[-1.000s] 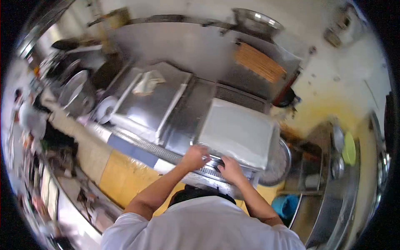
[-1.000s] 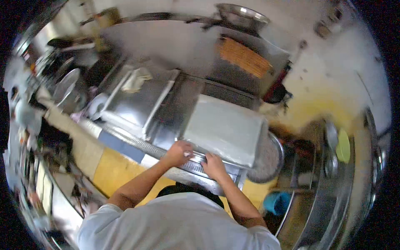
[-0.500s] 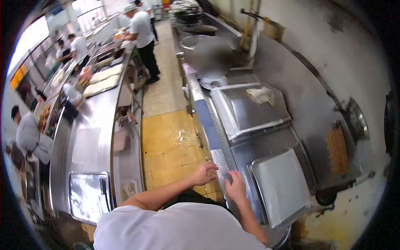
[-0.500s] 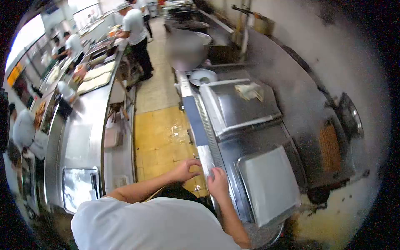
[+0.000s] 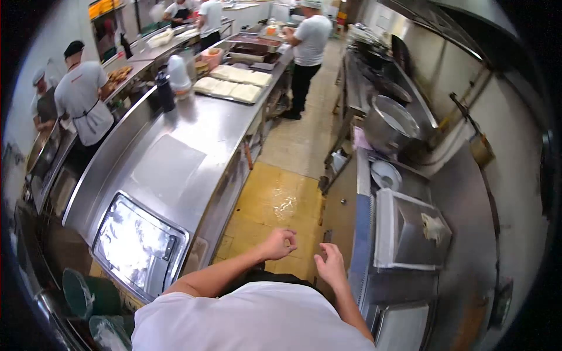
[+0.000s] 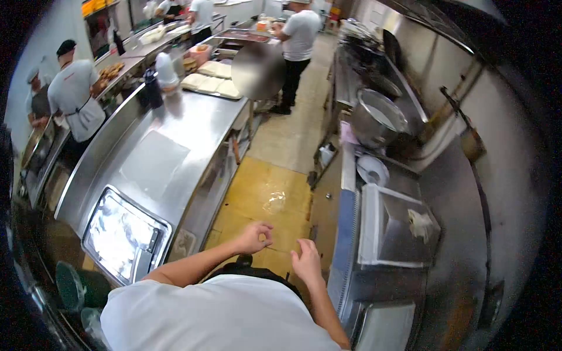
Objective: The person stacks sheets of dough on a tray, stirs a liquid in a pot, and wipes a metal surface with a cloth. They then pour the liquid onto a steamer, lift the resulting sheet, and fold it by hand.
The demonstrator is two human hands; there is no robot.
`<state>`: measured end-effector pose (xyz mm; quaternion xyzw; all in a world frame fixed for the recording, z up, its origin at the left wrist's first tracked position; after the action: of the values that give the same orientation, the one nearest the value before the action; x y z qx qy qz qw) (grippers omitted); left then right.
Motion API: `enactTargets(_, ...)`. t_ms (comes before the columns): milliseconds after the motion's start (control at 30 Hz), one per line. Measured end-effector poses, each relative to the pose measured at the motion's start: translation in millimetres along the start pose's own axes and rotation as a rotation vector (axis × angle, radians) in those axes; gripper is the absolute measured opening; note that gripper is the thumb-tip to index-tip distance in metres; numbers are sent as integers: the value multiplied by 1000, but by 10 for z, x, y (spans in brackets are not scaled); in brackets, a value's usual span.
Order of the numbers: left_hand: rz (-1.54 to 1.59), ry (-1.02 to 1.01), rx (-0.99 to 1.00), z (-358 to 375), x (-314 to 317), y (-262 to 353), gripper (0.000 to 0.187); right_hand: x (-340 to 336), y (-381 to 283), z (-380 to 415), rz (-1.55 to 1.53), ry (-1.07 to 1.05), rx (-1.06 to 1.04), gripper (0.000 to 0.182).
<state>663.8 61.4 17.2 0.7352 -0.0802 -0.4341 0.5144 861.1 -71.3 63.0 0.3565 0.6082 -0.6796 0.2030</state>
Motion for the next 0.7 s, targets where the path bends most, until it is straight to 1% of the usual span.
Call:
enactTargets(100, -21, 118, -47, 73, -520, -342, 16, 269, -355, -543, -6, -104, -32, 42)
enactTargets(167, -7, 190, -109, 141, -807, -483, 15, 492, -508, -878, -15, -144, -104, 42)
enactTargets(267, -20, 255, -192, 203, -1086, -745, 17, 734, -810, -1299, -35, -246, -168, 42)
enactTargets(367, 61, 359, -293, 206, -1261, -898, 19, 964, -1004, -1711, -46, -368, -224, 42)
enactTargets(600, -33, 543, -481, 149, -1485, -1167, 17, 1514, -1230, -2773, 5, -615, -510, 39)
enactTargets(667, -65, 572, -566, 74, -1528, -1315, 17, 1609, -1278, -3050, -36, -697, -538, 38)
enactTargets(700, -83, 608, -571, 15, -1581, -1334, 17, 1637, -1317, -3206, -61, -739, -565, 37)
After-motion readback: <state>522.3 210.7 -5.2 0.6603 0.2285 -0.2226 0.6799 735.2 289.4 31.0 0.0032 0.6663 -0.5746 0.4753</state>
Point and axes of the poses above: each hand's wrist, its own z-axis away from the middle knuckle, its own x-axis out of the palm, y = z × x, the point moved 2 cm from there along -z, towards the middle knuckle, and after that the axes turned 2 degrees about -y, right-handed, at the moved point
